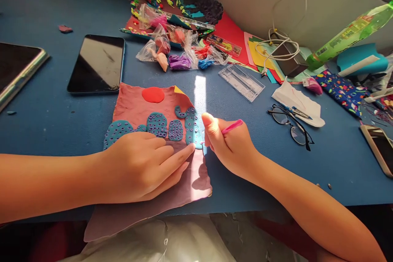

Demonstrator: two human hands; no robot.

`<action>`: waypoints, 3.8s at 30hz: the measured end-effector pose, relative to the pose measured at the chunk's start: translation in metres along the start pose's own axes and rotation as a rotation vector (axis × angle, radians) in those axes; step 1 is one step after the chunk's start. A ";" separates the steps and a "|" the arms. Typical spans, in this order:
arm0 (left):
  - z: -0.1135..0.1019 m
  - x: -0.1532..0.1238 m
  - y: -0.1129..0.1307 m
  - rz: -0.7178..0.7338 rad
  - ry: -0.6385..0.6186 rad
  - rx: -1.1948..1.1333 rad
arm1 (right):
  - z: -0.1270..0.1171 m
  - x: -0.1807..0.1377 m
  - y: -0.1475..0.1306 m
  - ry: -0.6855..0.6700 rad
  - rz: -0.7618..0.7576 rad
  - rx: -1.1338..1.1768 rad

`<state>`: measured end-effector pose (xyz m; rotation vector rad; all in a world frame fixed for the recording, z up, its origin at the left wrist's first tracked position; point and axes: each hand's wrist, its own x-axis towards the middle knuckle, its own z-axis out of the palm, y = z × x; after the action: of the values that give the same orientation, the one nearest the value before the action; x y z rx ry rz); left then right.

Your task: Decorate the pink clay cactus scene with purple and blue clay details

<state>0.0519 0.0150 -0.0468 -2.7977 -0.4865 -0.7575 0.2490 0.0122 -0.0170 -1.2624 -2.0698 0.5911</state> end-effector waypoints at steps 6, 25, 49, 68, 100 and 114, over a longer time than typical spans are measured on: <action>0.001 0.001 0.000 -0.004 0.018 -0.008 | 0.003 0.001 0.000 0.018 0.026 -0.052; -0.001 0.003 0.002 -0.022 -0.021 0.000 | 0.000 0.002 0.013 0.282 0.150 0.295; -0.010 0.005 0.009 -0.001 0.018 0.037 | -0.006 0.007 0.031 0.098 -0.259 -0.390; -0.042 0.029 -0.027 -0.808 0.015 -1.178 | -0.010 0.015 -0.038 0.025 -0.477 -0.427; -0.053 0.025 -0.073 -0.842 -0.034 -1.019 | -0.006 0.031 0.004 0.464 -0.503 -0.262; -0.045 0.028 -0.038 -0.846 -0.201 -1.405 | 0.005 0.012 -0.018 0.235 -0.522 -0.114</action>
<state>0.0402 0.0449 0.0096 -3.8939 -1.8526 -1.3457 0.2302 0.0154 -0.0055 -0.7528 -2.1311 0.0839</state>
